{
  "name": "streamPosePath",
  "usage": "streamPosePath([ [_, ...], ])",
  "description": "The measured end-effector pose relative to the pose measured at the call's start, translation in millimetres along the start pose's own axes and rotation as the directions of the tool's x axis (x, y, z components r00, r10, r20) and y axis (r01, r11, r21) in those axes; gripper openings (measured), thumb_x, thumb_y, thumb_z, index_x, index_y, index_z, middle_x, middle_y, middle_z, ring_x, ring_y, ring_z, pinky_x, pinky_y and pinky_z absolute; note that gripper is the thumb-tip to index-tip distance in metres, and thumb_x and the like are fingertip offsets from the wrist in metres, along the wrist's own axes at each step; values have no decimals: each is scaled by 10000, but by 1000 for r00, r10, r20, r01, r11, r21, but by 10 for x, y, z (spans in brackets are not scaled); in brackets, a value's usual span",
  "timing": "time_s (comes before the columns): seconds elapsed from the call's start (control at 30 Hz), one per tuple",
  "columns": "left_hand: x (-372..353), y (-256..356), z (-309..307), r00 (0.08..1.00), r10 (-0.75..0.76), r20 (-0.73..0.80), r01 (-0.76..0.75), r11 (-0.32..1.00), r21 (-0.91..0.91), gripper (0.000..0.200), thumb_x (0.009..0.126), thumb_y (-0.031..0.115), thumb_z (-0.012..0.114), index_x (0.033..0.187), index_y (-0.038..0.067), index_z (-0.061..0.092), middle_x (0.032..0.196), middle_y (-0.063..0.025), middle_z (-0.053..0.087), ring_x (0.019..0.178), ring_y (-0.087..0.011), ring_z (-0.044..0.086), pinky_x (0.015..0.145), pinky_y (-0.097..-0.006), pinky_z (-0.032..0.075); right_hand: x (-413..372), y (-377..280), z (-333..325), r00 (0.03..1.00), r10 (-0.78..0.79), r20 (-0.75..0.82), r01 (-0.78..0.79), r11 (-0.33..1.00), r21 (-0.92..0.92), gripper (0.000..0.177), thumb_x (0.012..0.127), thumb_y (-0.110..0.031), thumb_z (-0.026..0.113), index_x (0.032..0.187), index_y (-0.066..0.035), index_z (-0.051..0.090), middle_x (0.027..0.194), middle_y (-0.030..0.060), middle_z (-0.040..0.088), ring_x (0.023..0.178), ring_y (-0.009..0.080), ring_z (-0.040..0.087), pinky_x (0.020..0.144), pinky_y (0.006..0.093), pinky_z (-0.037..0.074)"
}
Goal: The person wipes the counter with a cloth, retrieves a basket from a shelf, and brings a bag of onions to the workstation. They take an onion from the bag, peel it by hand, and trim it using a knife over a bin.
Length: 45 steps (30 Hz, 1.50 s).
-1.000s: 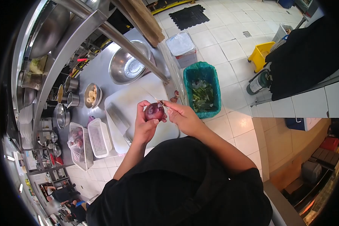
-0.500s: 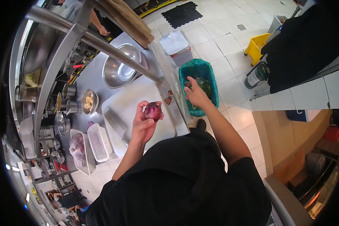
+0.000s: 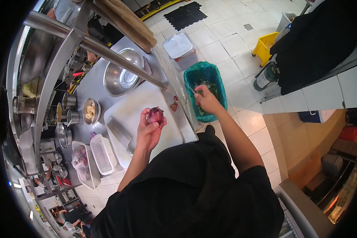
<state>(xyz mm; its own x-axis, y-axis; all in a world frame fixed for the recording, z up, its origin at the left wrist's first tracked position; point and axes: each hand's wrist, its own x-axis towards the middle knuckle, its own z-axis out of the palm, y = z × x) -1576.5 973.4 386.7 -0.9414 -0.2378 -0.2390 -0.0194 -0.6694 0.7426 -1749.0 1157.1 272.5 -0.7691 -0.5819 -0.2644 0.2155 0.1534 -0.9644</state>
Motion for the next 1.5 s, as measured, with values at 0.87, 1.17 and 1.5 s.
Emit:
streamPosePath([
  [0.87,-15,38,-88,996,35,-78,-17,977,211,563,715,26,695,1188,102,401,1141,-130,521,909,-264,596,795,-357,489,-561,-285,337,962,272,-5,-272,962,-4,193,923,-185,480,1067,-59,454,643,45,537,562,124,505,492,274,392],
  [1.17,4,194,322,983,163,86,-184,892,413,666,650,-22,773,1197,57,402,1175,-95,498,1084,-198,521,919,-339,464,-1058,-1254,429,934,-272,233,295,953,-69,429,916,-212,478,1323,-118,379,695,73,585,619,219,586,614,346,457],
  [1.5,-15,257,387,973,159,168,-210,913,349,680,639,-3,796,1202,38,417,1207,-112,500,1123,-213,505,943,-345,449,-1086,-1363,374,912,-311,267,354,926,-130,375,928,-166,462,1295,-91,469,716,68,597,648,172,586,666,283,463],
])
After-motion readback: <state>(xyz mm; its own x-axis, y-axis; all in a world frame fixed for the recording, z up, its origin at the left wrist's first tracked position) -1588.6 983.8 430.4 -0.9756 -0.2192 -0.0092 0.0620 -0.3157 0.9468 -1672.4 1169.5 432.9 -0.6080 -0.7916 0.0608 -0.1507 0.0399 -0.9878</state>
